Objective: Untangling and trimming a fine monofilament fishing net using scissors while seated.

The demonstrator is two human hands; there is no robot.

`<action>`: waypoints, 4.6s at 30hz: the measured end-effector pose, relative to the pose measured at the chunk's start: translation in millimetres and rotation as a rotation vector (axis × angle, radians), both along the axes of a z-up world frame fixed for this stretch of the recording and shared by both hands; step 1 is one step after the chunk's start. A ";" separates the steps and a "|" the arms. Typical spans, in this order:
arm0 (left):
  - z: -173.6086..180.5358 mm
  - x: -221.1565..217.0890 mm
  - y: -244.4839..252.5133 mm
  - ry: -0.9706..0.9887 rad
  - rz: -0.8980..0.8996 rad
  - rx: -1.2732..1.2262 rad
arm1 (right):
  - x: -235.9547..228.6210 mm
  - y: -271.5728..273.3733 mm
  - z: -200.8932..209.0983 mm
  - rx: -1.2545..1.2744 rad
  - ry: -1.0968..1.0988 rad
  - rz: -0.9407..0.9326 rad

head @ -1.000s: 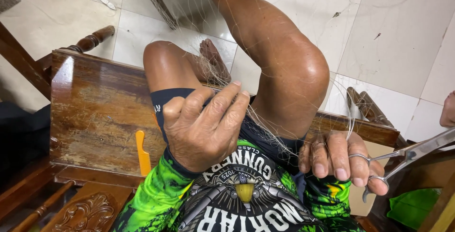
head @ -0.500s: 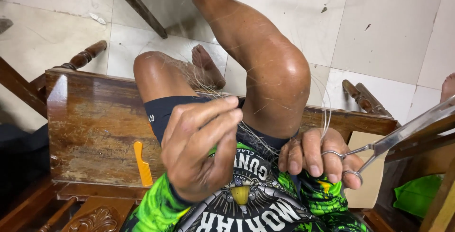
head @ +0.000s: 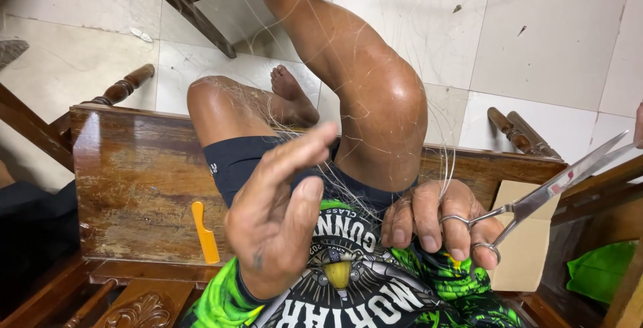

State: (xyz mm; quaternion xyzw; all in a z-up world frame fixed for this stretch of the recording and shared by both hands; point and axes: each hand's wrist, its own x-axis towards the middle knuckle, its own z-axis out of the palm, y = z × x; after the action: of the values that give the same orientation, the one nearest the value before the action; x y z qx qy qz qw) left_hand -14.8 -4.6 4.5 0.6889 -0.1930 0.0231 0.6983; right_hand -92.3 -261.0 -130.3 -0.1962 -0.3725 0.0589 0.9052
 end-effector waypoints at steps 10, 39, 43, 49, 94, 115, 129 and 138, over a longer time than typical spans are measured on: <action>-14.8 20.1 -12.7 0.544 -0.273 -0.375 | -4.2 4.6 7.0 -0.018 0.004 -0.015; -26.2 20.2 -31.6 0.553 -0.119 -0.273 | 1.7 -0.8 -5.6 0.019 -0.083 0.034; -25.3 20.5 -26.9 0.468 -0.111 -0.243 | 2.9 0.6 -9.2 0.040 -0.114 0.040; -23.1 17.4 -21.4 0.147 -0.028 -0.011 | -7.8 4.6 5.3 0.017 0.009 -0.020; -28.0 37.1 -25.2 0.529 -0.138 -0.209 | -0.3 0.8 -1.7 -0.001 -0.058 0.028; -10.0 64.4 -30.8 1.143 -0.469 -1.129 | 0.4 0.9 -5.4 0.075 -0.071 0.055; -30.5 38.3 11.2 0.757 -0.531 -1.055 | -4.9 -5.4 -11.7 0.056 -0.025 0.011; -43.9 32.7 7.6 0.669 -0.468 -0.962 | -8.3 -1.8 -8.7 0.032 0.004 -0.012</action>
State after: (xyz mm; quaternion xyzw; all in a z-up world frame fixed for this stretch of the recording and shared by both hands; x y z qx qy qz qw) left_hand 17.9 2.9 -39.5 0.2072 -0.0778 -0.2627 0.9392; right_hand -100.7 -262.8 -139.0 -0.1837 -0.3706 0.0479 0.9092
